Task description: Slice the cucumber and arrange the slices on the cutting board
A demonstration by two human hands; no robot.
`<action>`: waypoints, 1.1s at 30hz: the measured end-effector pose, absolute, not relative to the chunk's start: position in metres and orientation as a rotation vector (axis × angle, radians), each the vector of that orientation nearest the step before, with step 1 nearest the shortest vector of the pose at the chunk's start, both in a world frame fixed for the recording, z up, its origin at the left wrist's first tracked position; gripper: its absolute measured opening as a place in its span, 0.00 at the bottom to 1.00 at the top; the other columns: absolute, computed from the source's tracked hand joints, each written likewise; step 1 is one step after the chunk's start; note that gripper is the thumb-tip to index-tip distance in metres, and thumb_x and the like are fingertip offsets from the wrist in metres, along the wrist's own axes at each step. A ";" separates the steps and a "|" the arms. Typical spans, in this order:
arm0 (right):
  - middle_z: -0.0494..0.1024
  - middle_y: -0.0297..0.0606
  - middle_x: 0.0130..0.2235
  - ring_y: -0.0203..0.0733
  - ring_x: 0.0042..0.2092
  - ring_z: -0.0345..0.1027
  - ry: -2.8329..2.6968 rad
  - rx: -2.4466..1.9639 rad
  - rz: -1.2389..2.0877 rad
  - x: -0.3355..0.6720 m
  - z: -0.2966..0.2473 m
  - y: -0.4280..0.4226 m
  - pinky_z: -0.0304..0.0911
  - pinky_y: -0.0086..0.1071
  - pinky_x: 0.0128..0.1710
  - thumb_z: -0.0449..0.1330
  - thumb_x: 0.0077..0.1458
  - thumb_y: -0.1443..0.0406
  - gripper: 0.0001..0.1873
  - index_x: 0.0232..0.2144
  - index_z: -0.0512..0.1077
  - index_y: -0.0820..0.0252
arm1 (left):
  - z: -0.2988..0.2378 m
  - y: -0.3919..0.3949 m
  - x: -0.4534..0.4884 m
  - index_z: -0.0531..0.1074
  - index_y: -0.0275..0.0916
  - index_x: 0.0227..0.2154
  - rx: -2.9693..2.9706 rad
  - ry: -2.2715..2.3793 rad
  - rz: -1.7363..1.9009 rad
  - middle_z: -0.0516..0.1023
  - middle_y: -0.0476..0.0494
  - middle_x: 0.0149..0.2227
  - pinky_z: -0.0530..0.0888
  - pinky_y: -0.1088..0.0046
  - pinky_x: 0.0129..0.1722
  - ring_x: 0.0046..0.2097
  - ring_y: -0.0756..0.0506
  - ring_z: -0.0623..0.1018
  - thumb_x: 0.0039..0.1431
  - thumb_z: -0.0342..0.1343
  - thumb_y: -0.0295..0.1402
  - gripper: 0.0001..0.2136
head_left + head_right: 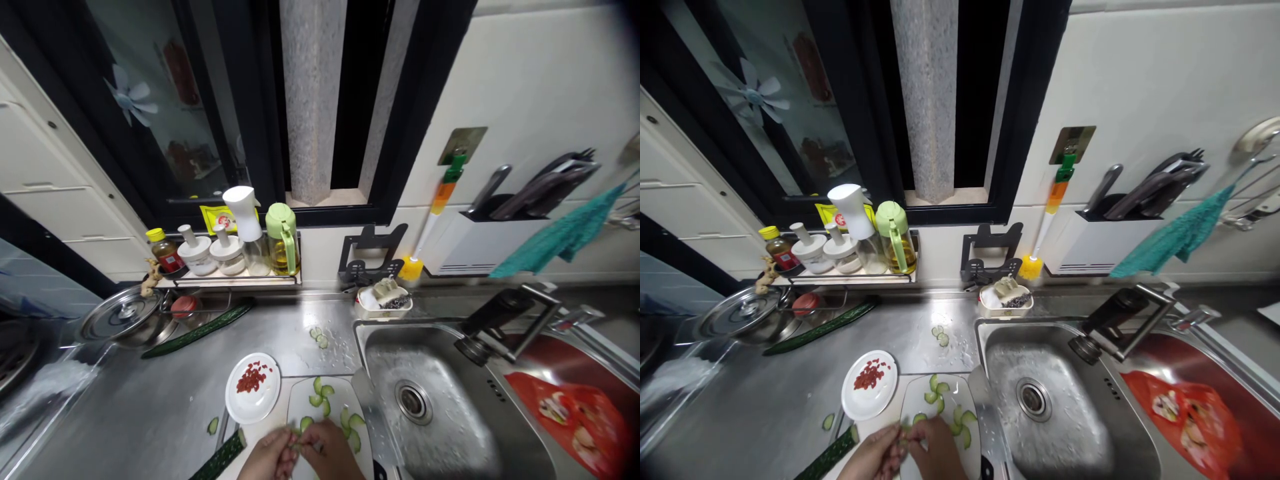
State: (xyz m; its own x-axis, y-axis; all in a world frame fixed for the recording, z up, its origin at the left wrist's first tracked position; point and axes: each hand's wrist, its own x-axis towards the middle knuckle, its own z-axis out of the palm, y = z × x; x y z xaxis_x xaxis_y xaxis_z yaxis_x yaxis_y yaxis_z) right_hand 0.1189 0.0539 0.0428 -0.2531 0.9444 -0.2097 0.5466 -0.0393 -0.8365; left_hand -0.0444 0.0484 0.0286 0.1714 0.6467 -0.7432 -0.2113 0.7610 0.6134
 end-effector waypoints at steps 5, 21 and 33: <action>0.77 0.34 0.28 0.41 0.35 0.68 -1.808 -1.652 1.056 0.118 0.013 0.047 0.57 0.34 0.39 0.61 0.47 0.70 0.04 0.24 0.74 0.59 | 0.043 0.056 -0.039 0.71 0.36 0.24 0.259 1.195 0.720 0.66 0.58 0.14 0.54 0.84 0.18 0.16 0.59 0.63 0.24 0.73 0.42 0.23; 0.69 0.29 0.20 0.38 0.28 0.66 -1.385 -1.885 1.374 0.111 0.003 0.051 0.56 0.30 0.30 0.56 0.41 0.70 0.06 0.16 0.66 0.57 | 0.015 0.068 -0.046 0.76 0.35 0.26 0.765 1.392 0.805 0.73 0.53 0.21 0.64 0.77 0.28 0.24 0.54 0.67 0.35 0.67 0.47 0.20; 0.69 0.29 0.22 0.36 0.27 0.64 -1.754 -1.838 1.089 0.110 0.021 0.051 0.52 0.29 0.29 0.50 0.47 0.74 0.09 0.24 0.64 0.56 | 0.025 0.077 -0.044 0.72 0.39 0.26 1.423 1.632 0.558 0.72 0.50 0.24 0.66 0.76 0.32 0.30 0.49 0.72 0.52 0.48 0.34 0.08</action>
State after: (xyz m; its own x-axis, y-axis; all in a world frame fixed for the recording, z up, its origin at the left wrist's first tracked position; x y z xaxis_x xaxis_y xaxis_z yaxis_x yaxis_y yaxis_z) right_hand 0.1098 0.0508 0.0205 -0.0766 0.9594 -0.2716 0.6687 -0.1526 -0.7277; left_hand -0.0438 0.0774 0.0255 0.0377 0.9476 -0.3171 0.5546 0.2441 0.7955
